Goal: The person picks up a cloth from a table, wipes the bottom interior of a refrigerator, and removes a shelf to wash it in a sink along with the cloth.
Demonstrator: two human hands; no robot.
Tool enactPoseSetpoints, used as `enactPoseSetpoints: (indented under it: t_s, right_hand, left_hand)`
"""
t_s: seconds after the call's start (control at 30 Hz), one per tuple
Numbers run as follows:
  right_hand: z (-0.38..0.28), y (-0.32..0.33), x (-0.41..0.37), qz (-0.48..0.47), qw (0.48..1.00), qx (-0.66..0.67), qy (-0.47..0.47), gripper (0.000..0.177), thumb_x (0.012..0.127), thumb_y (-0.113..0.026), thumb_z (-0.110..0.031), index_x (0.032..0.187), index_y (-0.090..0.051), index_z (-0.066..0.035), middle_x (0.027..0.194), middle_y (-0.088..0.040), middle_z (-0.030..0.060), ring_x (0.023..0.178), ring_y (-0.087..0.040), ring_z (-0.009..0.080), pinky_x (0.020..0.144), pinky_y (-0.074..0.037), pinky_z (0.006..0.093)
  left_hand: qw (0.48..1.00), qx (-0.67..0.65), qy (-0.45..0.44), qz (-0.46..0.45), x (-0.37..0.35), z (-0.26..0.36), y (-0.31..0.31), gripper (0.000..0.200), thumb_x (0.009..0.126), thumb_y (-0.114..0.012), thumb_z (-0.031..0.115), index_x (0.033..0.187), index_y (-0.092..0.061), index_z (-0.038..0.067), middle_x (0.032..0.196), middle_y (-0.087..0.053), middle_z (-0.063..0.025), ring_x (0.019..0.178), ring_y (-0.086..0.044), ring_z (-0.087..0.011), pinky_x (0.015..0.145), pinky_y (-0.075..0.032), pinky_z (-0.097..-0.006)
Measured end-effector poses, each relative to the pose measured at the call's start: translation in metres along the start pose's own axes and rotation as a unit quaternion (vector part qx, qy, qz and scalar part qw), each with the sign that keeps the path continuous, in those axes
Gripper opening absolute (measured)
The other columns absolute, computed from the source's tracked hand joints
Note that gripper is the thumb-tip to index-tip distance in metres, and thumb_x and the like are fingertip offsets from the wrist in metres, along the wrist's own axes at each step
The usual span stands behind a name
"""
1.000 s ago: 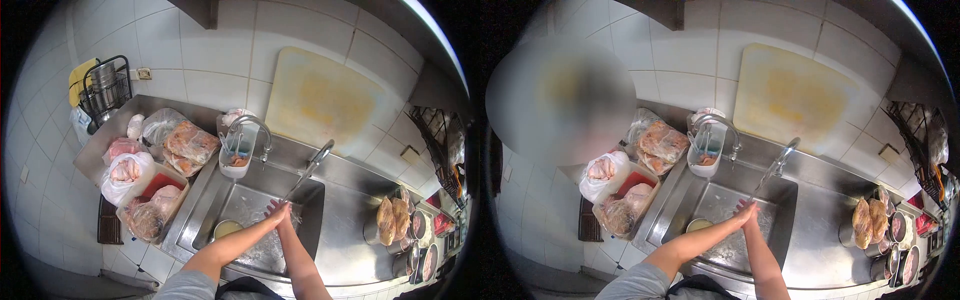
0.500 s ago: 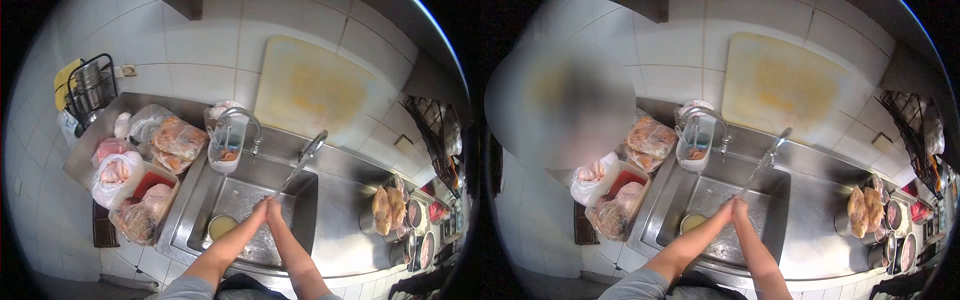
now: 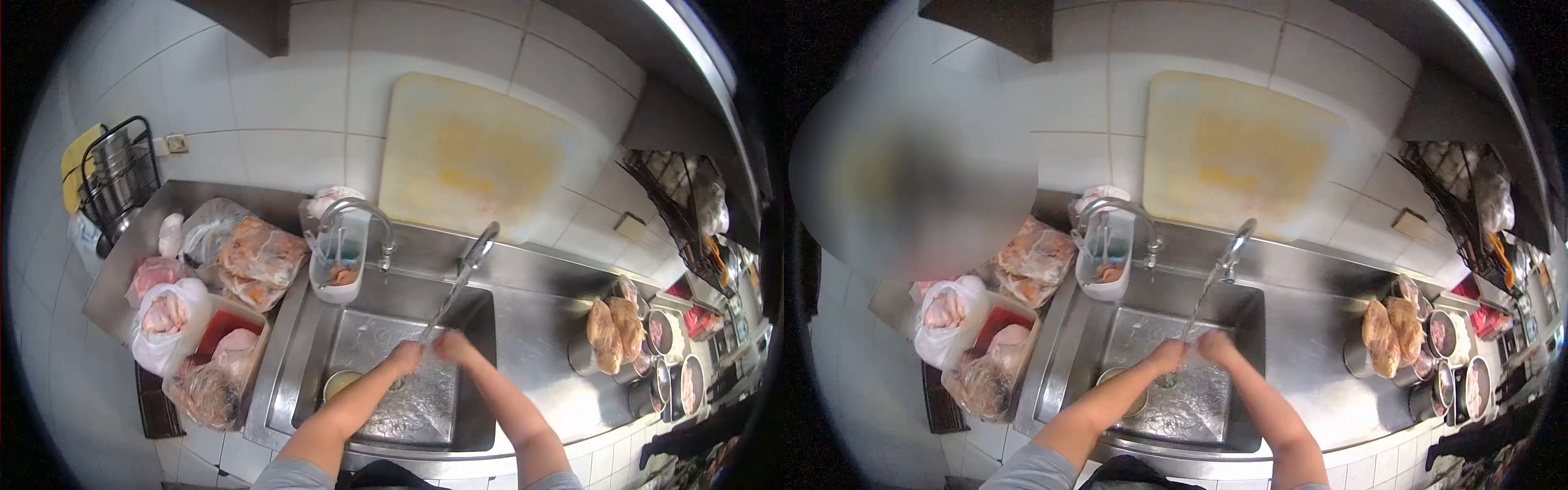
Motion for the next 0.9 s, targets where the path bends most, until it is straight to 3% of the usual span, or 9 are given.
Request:
enactPoseSetpoints:
  t_s: [0.1,0.17,0.23,0.33,0.43,0.47,0.6,0.77,0.9]
  right_hand:
    - [0.021,0.087,-0.012,0.314,0.905,-0.134,-0.254,0.031,0.074,-0.053,-0.022,0.099,-0.055,-0.005,0.095,-0.056,0.0164,0.088,-0.056,0.0275,0.069,-0.048,0.0367]
    - [0.084,0.081,0.034,0.275,0.909,-0.179,-0.256,0.029,0.08,-0.047,-0.026,0.098,-0.057,-0.007,0.101,-0.054,0.0135,0.093,-0.053,0.0261,0.077,-0.045,0.0362]
    - [0.036,0.114,0.025,0.184,0.902,-0.229,-0.315,0.035,0.085,-0.039,-0.032,0.103,-0.058,-0.009,0.109,-0.053,0.011,0.103,-0.049,0.0246,0.084,-0.041,0.0351]
    - [0.067,0.097,0.078,0.146,0.892,-0.376,-0.206,0.039,0.088,-0.031,-0.034,0.112,-0.054,-0.012,0.122,-0.046,0.0043,0.119,-0.036,0.0169,0.087,-0.039,0.0342]
    - [0.093,0.104,0.093,0.154,0.879,-0.363,-0.267,0.024,0.084,-0.043,-0.019,0.098,-0.061,-0.013,0.098,-0.061,0.003,0.09,-0.059,0.0193,0.067,-0.048,0.031]
    - [0.102,0.114,0.084,0.259,0.893,-0.172,-0.325,0.022,0.081,-0.046,-0.021,0.091,-0.062,-0.01,0.097,-0.061,0.005,0.087,-0.059,0.0205,0.068,-0.049,0.0333]
    - [0.086,0.126,0.061,0.32,0.936,-0.127,-0.072,0.036,0.084,-0.043,-0.031,0.09,-0.057,0.002,0.089,-0.059,0.0201,0.081,-0.057,0.036,0.069,-0.046,0.0434]
    - [0.044,0.092,0.044,0.382,0.907,-0.168,0.051,0.034,0.083,-0.044,-0.035,0.099,-0.051,-0.006,0.096,-0.056,0.0168,0.085,-0.054,0.0371,0.066,-0.044,0.0441]
    - [0.004,0.023,0.004,0.38,0.896,-0.218,0.075,0.036,0.081,-0.044,-0.038,0.105,-0.046,-0.012,0.102,-0.054,0.0143,0.089,-0.052,0.038,0.064,-0.042,0.0447]
  left_hand:
    - [0.977,0.199,-0.079,0.004,-0.003,-0.031,-0.021,0.02,0.078,-0.04,0.008,0.089,-0.056,0.001,0.09,-0.057,-0.0229,0.086,-0.057,-0.0332,0.074,-0.044,-0.0403]
    - [0.983,-0.124,0.131,0.032,-0.039,-0.045,-0.011,0.025,0.078,-0.041,0.006,0.1,-0.052,0.003,0.1,-0.055,-0.0215,0.095,-0.053,-0.0343,0.083,-0.039,-0.0417]
    - [0.999,-0.028,0.022,-0.006,-0.049,-0.065,-0.033,0.034,0.079,-0.041,0.007,0.113,-0.045,0.007,0.118,-0.045,-0.0189,0.109,-0.043,-0.0337,0.09,-0.031,-0.0492]
    - [0.985,0.146,0.091,0.001,-0.099,-0.064,-0.021,0.042,0.08,-0.041,0.008,0.121,-0.037,0.011,0.13,-0.032,-0.0143,0.118,-0.033,-0.0316,0.089,-0.024,-0.0594]
    - [0.989,0.074,0.113,0.053,-0.134,-0.073,-0.003,0.039,0.079,-0.041,0.008,0.118,-0.039,0.011,0.127,-0.033,-0.0133,0.12,-0.03,-0.0306,0.087,-0.022,-0.0625]
    - [0.989,0.038,0.098,0.103,-0.151,-0.065,0.01,0.038,0.078,-0.042,0.007,0.116,-0.04,0.011,0.124,-0.036,-0.0134,0.119,-0.031,-0.0306,0.087,-0.022,-0.0621]
    - [0.96,-0.041,0.036,0.274,-0.247,-0.042,0.063,0.039,0.076,-0.044,0.0,0.114,-0.042,0.01,0.122,-0.04,-0.0118,0.118,-0.033,-0.028,0.095,-0.023,-0.053]
    - [0.739,-0.059,0.105,0.663,-0.47,-0.041,0.043,0.028,0.071,-0.045,-0.006,0.096,-0.053,0.005,0.1,-0.053,-0.0127,0.099,-0.049,-0.0292,0.087,-0.038,-0.035]
    - [0.608,-0.01,0.424,0.671,-0.636,-0.064,-0.123,0.028,0.072,-0.043,-0.004,0.095,-0.055,0.004,0.097,-0.055,-0.0155,0.093,-0.052,-0.0318,0.083,-0.041,-0.0353]
Point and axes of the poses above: each hand's wrist, its own x-axis towards the middle knuckle, its own y-axis out of the back of the hand, z = x × y, the point moved 7 cm from there along x, towards the middle knuckle
